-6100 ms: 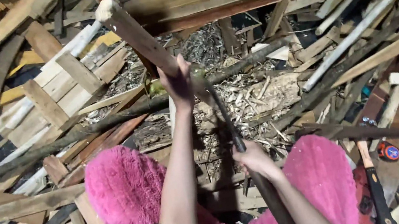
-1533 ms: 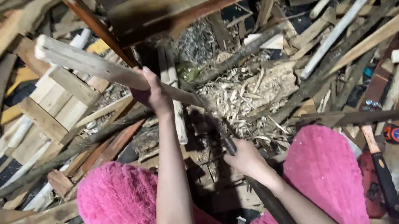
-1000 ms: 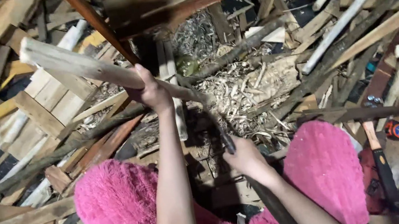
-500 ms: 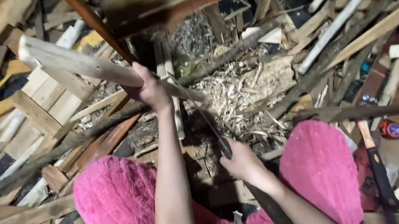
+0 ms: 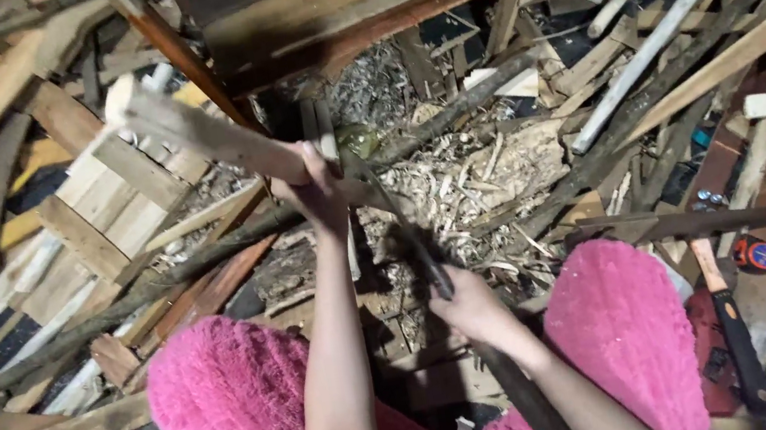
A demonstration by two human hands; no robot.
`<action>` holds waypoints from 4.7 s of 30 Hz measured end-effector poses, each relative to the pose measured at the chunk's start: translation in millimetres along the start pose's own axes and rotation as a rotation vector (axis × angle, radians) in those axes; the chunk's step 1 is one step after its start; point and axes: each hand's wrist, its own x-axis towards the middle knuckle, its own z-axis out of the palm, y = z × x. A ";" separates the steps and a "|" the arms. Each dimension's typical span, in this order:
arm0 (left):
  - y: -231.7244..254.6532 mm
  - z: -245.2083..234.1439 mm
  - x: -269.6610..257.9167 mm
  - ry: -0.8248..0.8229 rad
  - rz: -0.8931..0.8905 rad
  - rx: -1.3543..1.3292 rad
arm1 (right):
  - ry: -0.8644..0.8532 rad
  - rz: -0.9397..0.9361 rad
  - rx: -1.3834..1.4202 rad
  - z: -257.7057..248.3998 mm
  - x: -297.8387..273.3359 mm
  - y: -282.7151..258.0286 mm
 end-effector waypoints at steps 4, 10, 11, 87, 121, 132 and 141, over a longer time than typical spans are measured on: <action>-25.2 8.6 -5.0 0.096 0.095 0.134 | -0.025 -0.089 -0.010 -9.2 -21.2 -20.8; -0.4 8.7 -1.0 0.013 0.047 -0.005 | -0.085 -0.031 0.212 -8.2 6.8 21.2; 1.2 2.9 -3.9 0.020 0.022 0.010 | -0.048 -0.050 0.114 -5.2 5.0 26.2; -69.1 6.5 -10.2 0.037 -0.236 -0.124 | 0.036 0.012 -0.054 -11.4 46.4 62.7; -65.1 -10.9 -8.8 -0.340 -0.370 -0.515 | -0.091 -0.119 0.179 -8.5 -12.6 -8.5; -48.6 -16.8 4.4 -0.337 -0.394 -0.622 | 0.054 0.092 0.006 -10.4 99.6 125.5; 42.4 -69.0 68.0 -0.487 -0.429 -1.524 | 0.094 0.022 -0.218 -25.3 37.6 53.5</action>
